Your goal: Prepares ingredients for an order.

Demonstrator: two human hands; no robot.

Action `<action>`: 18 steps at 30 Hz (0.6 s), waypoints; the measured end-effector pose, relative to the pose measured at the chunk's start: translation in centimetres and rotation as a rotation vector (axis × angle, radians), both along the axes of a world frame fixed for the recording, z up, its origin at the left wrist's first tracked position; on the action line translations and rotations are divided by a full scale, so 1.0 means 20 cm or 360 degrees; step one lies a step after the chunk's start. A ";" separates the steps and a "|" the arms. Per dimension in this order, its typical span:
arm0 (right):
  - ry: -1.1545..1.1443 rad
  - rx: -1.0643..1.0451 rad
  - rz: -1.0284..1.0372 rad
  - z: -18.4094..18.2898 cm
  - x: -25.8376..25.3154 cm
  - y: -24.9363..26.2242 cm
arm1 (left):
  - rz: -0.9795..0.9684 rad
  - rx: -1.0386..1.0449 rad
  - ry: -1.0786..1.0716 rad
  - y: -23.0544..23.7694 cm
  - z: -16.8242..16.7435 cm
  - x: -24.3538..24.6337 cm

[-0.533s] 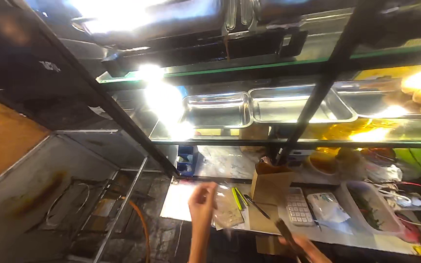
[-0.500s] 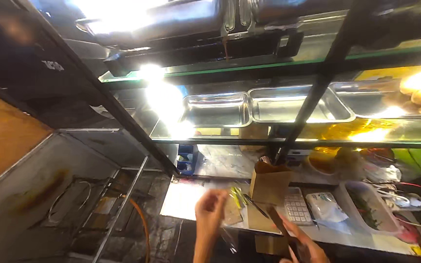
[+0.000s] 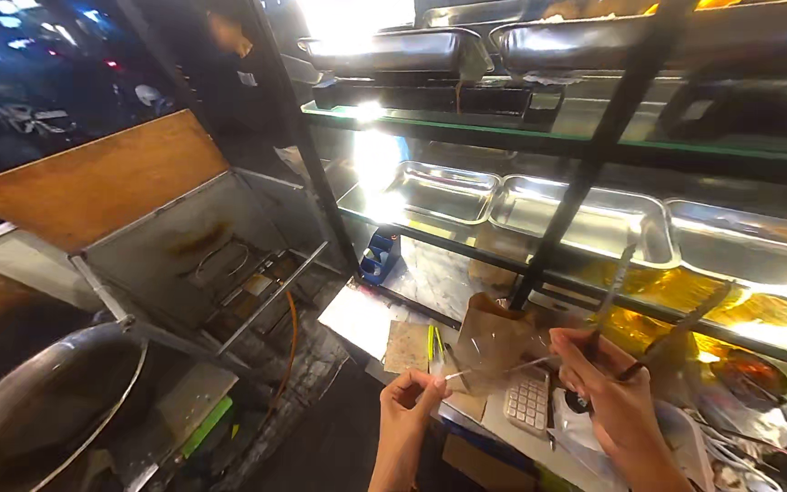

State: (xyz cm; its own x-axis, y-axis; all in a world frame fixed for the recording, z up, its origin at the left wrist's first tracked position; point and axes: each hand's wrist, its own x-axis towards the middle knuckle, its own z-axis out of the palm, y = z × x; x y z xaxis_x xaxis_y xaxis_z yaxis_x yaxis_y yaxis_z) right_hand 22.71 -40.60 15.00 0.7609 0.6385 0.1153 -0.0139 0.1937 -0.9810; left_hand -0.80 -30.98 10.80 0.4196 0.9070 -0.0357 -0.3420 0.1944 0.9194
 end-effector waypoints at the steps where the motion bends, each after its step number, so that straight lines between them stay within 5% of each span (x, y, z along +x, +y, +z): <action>1: -0.0001 0.0003 0.0018 0.00 0.01 -0.02 | -0.0007 -0.0040 -0.0060 -0.03 0.01 0.03; 9: 0.0018 0.0030 0.0041 -0.02 0.14 -0.12 | -0.0323 -0.0191 0.0039 -0.20 0.02 0.21; 15: -0.0017 -0.0055 -0.0070 -0.08 0.26 -0.19 | -0.0215 -0.0148 0.0205 -0.23 -0.06 0.41; 18: -0.0022 -0.0067 -0.0190 -0.08 0.34 -0.25 | -0.0507 -0.0122 0.0136 -0.24 -0.05 0.44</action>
